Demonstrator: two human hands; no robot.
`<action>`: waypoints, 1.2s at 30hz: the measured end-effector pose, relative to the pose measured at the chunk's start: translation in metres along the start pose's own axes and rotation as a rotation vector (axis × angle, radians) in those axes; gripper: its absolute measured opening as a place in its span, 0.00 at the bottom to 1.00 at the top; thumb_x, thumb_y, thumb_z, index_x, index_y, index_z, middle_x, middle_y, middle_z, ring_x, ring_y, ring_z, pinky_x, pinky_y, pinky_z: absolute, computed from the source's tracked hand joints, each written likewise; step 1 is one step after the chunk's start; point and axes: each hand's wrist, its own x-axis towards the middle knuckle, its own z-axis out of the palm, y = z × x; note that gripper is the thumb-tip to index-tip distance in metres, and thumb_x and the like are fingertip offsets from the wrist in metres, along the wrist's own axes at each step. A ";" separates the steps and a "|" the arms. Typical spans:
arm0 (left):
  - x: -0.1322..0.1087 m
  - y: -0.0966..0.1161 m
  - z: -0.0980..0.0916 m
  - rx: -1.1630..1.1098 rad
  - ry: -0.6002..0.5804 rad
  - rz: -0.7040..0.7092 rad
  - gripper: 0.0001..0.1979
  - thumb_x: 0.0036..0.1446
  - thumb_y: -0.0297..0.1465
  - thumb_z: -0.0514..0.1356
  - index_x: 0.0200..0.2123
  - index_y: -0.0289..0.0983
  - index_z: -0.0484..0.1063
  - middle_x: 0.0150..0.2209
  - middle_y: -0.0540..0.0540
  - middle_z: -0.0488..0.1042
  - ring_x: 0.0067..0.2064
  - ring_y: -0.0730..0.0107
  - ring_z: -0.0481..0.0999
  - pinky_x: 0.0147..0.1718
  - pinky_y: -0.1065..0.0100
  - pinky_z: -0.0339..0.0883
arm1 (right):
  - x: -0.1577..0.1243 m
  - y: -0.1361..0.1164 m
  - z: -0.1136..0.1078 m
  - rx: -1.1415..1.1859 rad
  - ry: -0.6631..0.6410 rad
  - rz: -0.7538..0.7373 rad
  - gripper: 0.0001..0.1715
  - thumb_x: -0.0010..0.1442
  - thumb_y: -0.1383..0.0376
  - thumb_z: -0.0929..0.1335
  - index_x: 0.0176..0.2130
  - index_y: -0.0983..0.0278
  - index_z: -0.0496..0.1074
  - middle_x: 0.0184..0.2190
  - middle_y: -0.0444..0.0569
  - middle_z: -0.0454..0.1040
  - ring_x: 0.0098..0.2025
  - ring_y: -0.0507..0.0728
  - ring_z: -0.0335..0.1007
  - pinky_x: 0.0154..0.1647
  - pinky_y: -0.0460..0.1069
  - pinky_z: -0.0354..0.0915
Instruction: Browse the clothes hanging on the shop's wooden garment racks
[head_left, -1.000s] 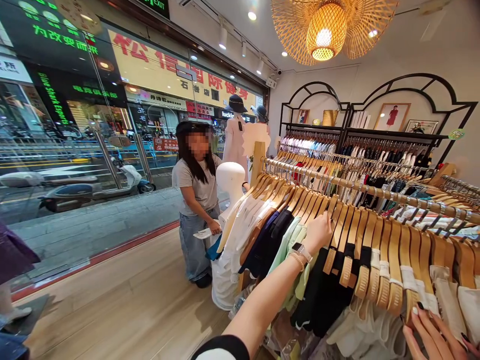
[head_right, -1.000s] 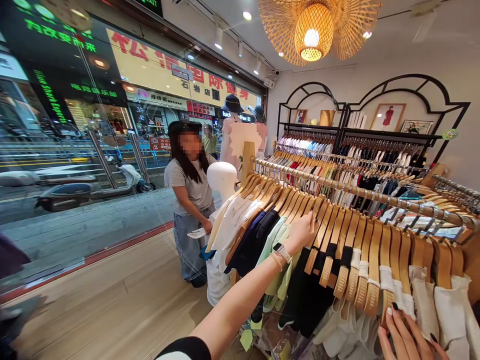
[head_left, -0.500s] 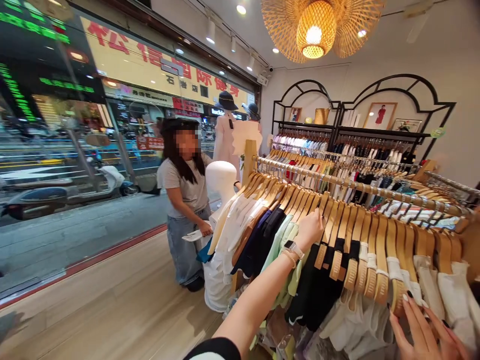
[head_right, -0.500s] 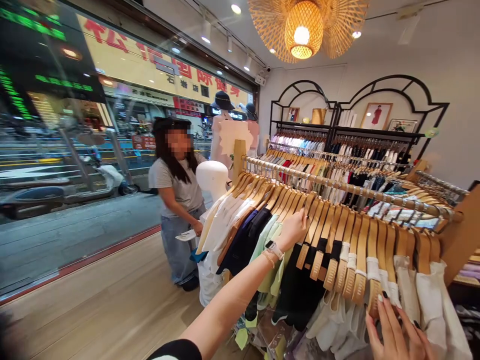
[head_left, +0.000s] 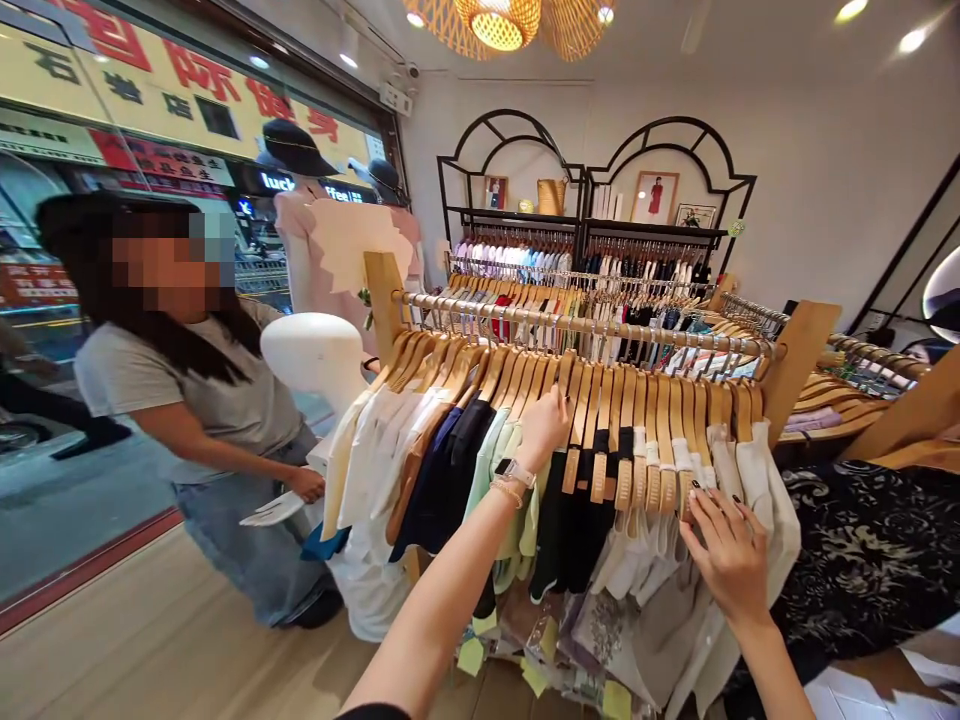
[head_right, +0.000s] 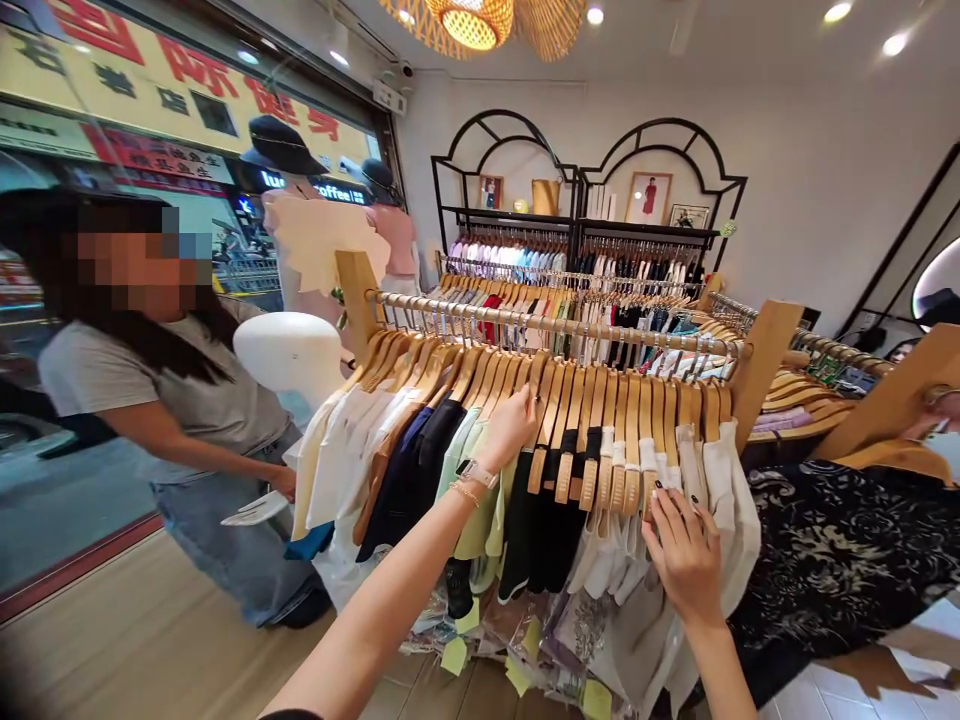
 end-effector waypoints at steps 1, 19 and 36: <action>0.000 0.000 0.000 0.001 0.000 0.000 0.15 0.72 0.33 0.47 0.53 0.35 0.68 0.45 0.37 0.80 0.45 0.57 0.81 0.39 0.65 0.66 | 0.001 0.001 0.000 0.001 -0.005 -0.007 0.16 0.68 0.66 0.68 0.54 0.64 0.77 0.54 0.50 0.79 0.57 0.60 0.74 0.69 0.57 0.54; 0.000 0.001 -0.001 0.015 0.008 0.010 0.13 0.72 0.33 0.46 0.50 0.37 0.68 0.43 0.39 0.80 0.43 0.60 0.81 0.38 0.66 0.65 | -0.005 -0.008 -0.001 0.026 0.033 0.053 0.25 0.66 0.69 0.67 0.62 0.63 0.70 0.54 0.53 0.79 0.55 0.61 0.76 0.66 0.59 0.60; -0.001 0.001 -0.003 0.015 -0.005 -0.003 0.13 0.72 0.33 0.46 0.48 0.37 0.68 0.42 0.40 0.80 0.42 0.60 0.80 0.38 0.66 0.65 | -0.002 -0.003 -0.002 0.026 0.026 0.019 0.36 0.67 0.70 0.68 0.71 0.58 0.58 0.56 0.49 0.77 0.56 0.60 0.76 0.68 0.58 0.56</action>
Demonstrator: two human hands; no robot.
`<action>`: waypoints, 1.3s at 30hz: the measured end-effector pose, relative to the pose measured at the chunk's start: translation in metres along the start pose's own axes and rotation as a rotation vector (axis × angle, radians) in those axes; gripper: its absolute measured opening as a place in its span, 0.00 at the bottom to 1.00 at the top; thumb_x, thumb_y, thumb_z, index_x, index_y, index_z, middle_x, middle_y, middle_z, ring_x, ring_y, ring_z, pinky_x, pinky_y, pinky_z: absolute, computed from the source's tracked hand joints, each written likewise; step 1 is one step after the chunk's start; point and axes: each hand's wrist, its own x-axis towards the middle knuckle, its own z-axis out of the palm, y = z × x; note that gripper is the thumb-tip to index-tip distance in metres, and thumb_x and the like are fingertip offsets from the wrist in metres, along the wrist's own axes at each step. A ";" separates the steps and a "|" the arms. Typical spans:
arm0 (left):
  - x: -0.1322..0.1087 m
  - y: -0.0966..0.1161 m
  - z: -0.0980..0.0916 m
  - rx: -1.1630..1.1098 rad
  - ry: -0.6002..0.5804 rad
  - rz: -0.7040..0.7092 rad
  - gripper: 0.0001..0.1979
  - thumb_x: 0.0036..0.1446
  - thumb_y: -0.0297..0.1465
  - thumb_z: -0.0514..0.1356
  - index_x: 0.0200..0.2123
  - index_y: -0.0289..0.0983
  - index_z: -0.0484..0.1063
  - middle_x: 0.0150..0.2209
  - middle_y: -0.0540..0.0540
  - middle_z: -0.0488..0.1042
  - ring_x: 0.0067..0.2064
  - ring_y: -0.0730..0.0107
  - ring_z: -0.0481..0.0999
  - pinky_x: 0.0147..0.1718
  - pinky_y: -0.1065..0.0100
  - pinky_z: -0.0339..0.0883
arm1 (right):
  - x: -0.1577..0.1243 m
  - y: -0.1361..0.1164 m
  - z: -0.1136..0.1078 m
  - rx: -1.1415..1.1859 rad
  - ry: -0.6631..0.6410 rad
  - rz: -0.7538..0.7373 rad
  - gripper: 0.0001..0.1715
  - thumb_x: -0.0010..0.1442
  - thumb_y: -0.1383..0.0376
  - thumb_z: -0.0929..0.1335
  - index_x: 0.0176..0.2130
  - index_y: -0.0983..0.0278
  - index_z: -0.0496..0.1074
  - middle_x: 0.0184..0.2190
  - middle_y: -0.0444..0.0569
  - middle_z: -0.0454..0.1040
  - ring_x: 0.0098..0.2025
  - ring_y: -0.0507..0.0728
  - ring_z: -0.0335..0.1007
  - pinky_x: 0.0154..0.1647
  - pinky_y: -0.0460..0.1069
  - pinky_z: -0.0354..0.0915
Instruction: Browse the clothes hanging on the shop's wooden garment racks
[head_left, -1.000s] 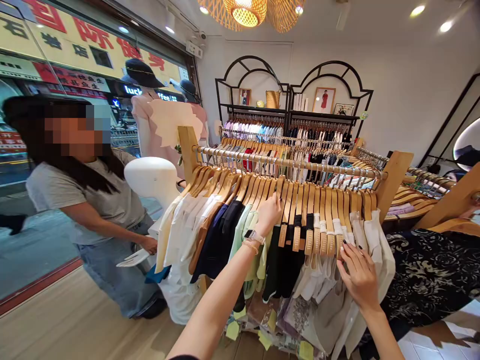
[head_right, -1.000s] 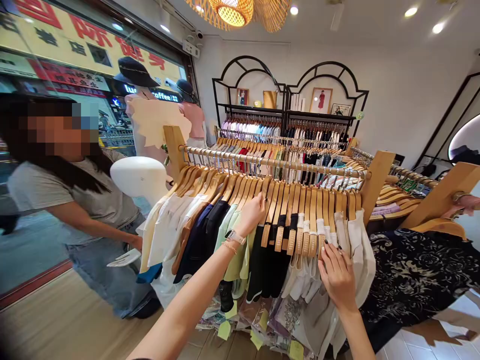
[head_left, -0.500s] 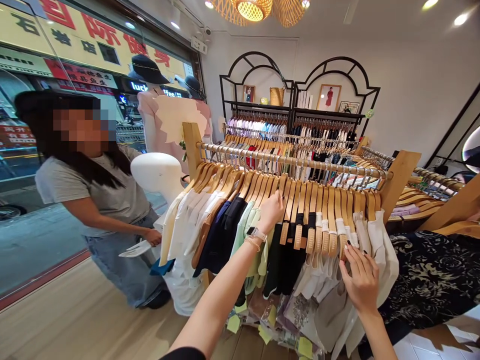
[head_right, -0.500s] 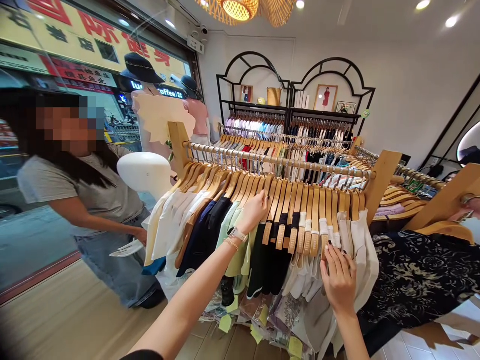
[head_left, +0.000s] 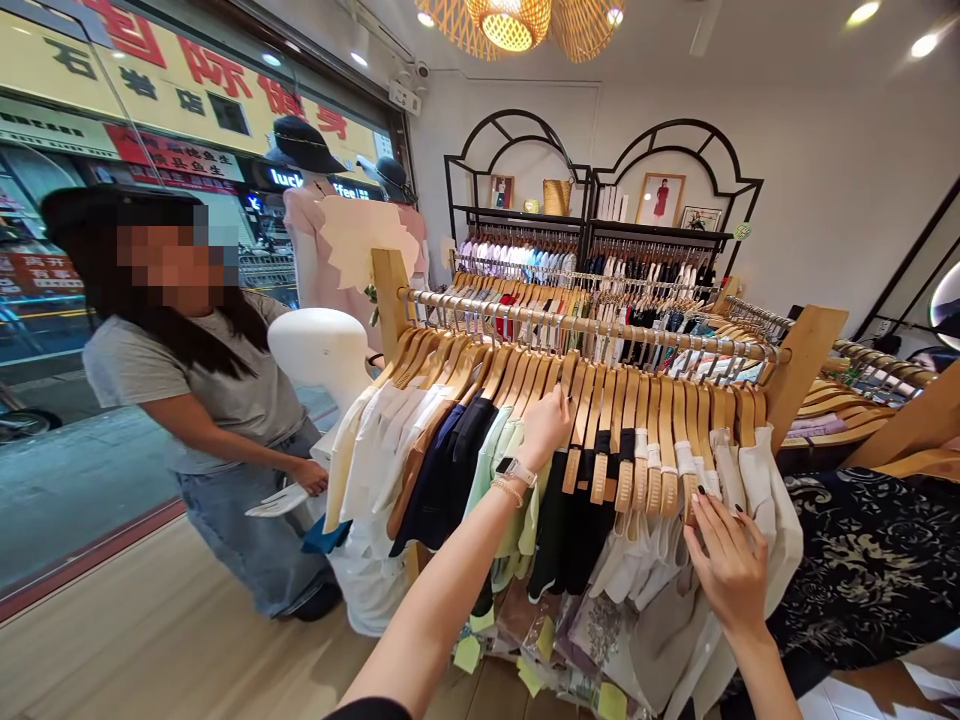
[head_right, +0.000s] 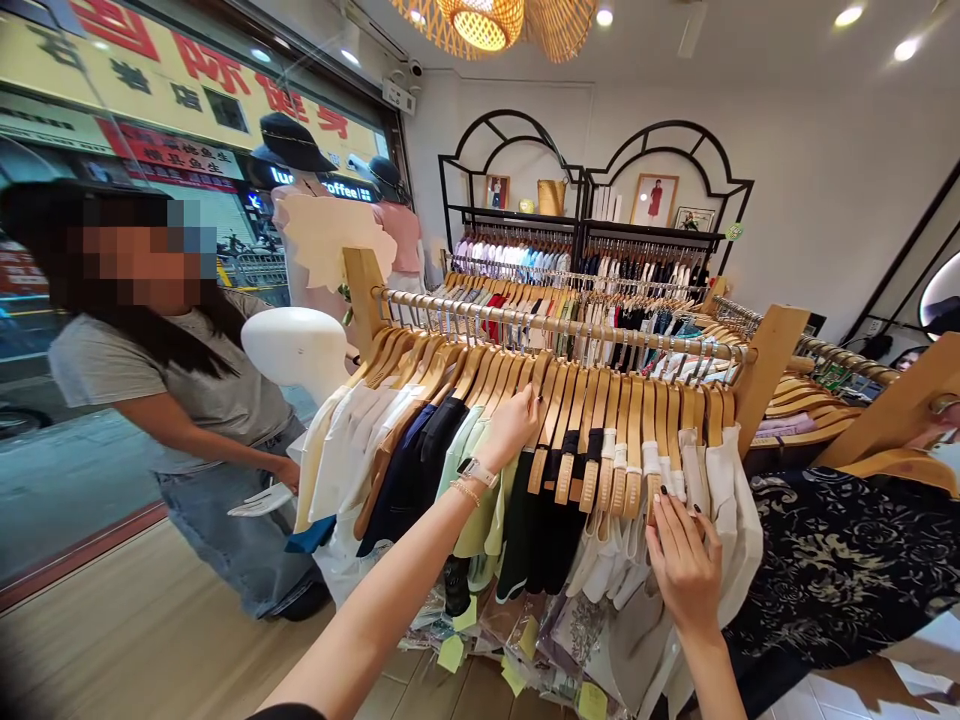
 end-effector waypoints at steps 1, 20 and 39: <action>0.000 0.000 0.000 -0.002 -0.002 0.000 0.13 0.72 0.33 0.46 0.49 0.37 0.68 0.42 0.39 0.80 0.42 0.59 0.80 0.38 0.66 0.65 | 0.000 -0.001 0.000 0.007 0.001 -0.001 0.36 0.67 0.70 0.68 0.70 0.58 0.59 0.56 0.49 0.78 0.56 0.60 0.76 0.67 0.58 0.56; 0.002 -0.004 0.003 0.008 0.014 0.020 0.13 0.72 0.32 0.47 0.49 0.36 0.68 0.41 0.40 0.80 0.41 0.59 0.81 0.36 0.65 0.65 | -0.009 -0.002 0.007 -0.131 0.092 -0.046 0.40 0.66 0.70 0.70 0.72 0.60 0.55 0.55 0.50 0.78 0.52 0.61 0.78 0.62 0.58 0.63; 0.002 -0.005 0.005 -0.032 0.023 0.011 0.16 0.72 0.32 0.46 0.55 0.35 0.67 0.43 0.38 0.80 0.43 0.58 0.81 0.38 0.65 0.67 | -0.007 -0.033 -0.006 0.091 0.201 0.086 0.25 0.64 0.66 0.72 0.60 0.62 0.73 0.46 0.52 0.82 0.46 0.63 0.79 0.51 0.57 0.69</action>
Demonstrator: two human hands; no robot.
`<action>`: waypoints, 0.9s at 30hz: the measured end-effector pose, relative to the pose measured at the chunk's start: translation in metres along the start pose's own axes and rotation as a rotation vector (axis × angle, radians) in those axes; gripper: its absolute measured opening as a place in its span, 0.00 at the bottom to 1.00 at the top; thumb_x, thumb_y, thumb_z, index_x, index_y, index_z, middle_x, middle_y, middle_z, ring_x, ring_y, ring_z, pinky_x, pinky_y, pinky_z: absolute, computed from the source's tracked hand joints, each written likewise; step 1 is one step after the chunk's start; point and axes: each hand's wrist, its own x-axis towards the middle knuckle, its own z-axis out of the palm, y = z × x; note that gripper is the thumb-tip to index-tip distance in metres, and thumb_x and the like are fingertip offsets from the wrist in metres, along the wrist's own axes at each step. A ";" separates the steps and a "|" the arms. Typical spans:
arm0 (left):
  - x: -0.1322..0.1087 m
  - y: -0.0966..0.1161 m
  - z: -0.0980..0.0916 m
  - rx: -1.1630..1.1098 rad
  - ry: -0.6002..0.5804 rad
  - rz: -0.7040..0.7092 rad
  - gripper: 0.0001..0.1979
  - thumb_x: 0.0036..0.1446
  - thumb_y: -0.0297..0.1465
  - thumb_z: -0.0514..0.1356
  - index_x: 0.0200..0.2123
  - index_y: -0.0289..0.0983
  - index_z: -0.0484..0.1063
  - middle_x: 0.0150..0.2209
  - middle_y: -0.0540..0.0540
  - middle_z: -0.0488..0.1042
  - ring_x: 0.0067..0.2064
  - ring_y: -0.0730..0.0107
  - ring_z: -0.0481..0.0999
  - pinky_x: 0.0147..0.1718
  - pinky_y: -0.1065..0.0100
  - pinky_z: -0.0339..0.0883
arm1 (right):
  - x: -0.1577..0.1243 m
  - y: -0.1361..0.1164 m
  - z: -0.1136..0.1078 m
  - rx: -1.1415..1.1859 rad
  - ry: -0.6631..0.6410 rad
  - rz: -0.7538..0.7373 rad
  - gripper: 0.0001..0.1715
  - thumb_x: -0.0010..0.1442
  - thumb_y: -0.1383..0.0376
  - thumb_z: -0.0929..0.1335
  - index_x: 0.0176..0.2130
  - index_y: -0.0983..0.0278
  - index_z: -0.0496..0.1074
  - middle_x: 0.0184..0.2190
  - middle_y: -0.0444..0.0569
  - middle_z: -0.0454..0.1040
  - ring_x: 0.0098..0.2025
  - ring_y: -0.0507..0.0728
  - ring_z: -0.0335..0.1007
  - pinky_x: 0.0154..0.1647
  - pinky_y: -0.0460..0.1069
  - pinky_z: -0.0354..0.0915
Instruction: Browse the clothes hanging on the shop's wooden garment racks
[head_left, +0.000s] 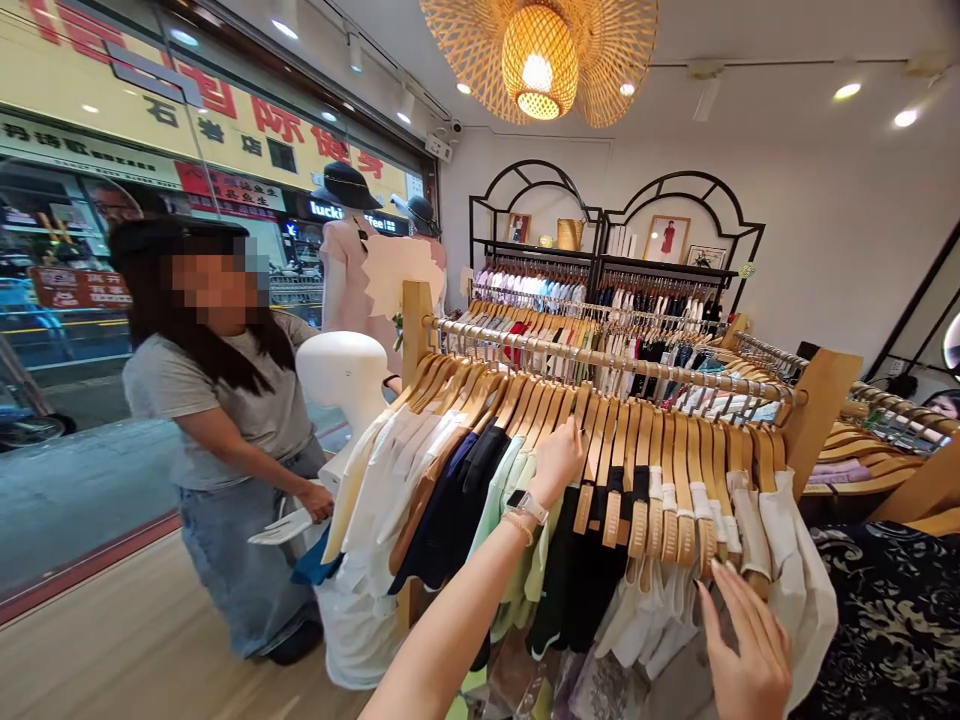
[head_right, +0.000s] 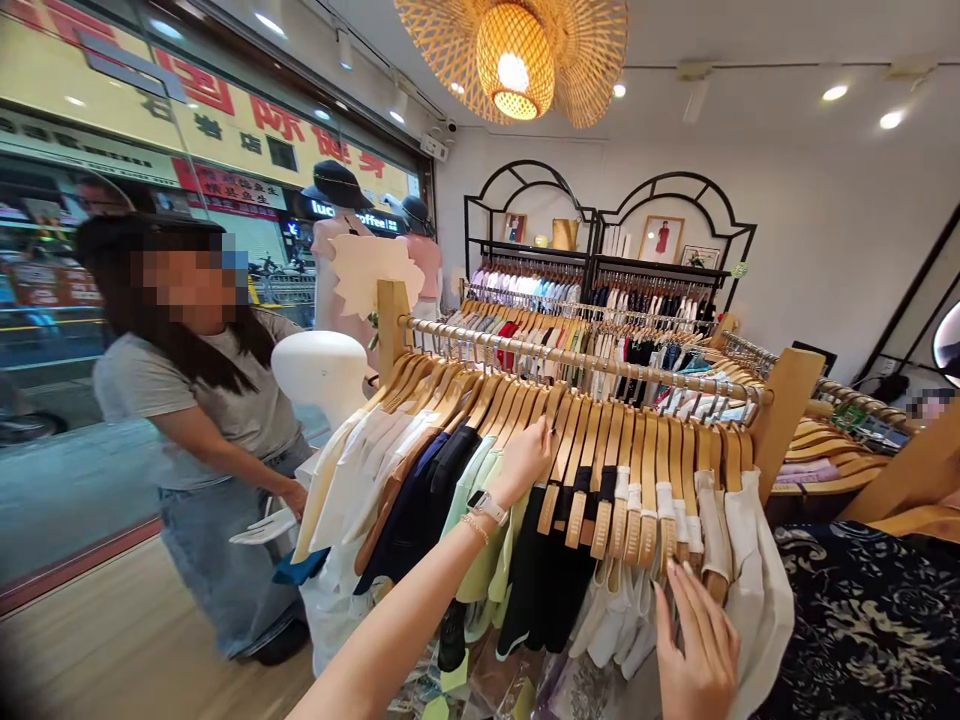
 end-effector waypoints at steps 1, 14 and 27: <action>0.000 -0.001 0.000 -0.005 0.001 0.004 0.15 0.72 0.32 0.47 0.55 0.35 0.67 0.44 0.38 0.80 0.44 0.58 0.81 0.38 0.65 0.67 | 0.003 -0.007 -0.002 0.038 0.045 0.023 0.19 0.63 0.68 0.73 0.54 0.62 0.77 0.41 0.50 0.83 0.40 0.61 0.80 0.47 0.55 0.70; -0.001 -0.005 -0.005 -0.085 -0.066 0.038 0.13 0.72 0.33 0.49 0.52 0.34 0.67 0.46 0.36 0.79 0.47 0.57 0.81 0.42 0.63 0.71 | 0.034 -0.069 0.036 0.200 0.056 0.091 0.08 0.68 0.64 0.69 0.37 0.64 0.77 0.29 0.47 0.80 0.26 0.54 0.73 0.34 0.49 0.67; 0.006 -0.016 -0.008 -0.092 -0.180 0.159 0.13 0.70 0.34 0.50 0.51 0.32 0.65 0.46 0.33 0.79 0.47 0.54 0.81 0.44 0.59 0.74 | 0.028 -0.141 0.043 0.256 0.056 0.521 0.22 0.60 0.44 0.71 0.30 0.60 0.75 0.23 0.46 0.73 0.22 0.53 0.65 0.22 0.49 0.58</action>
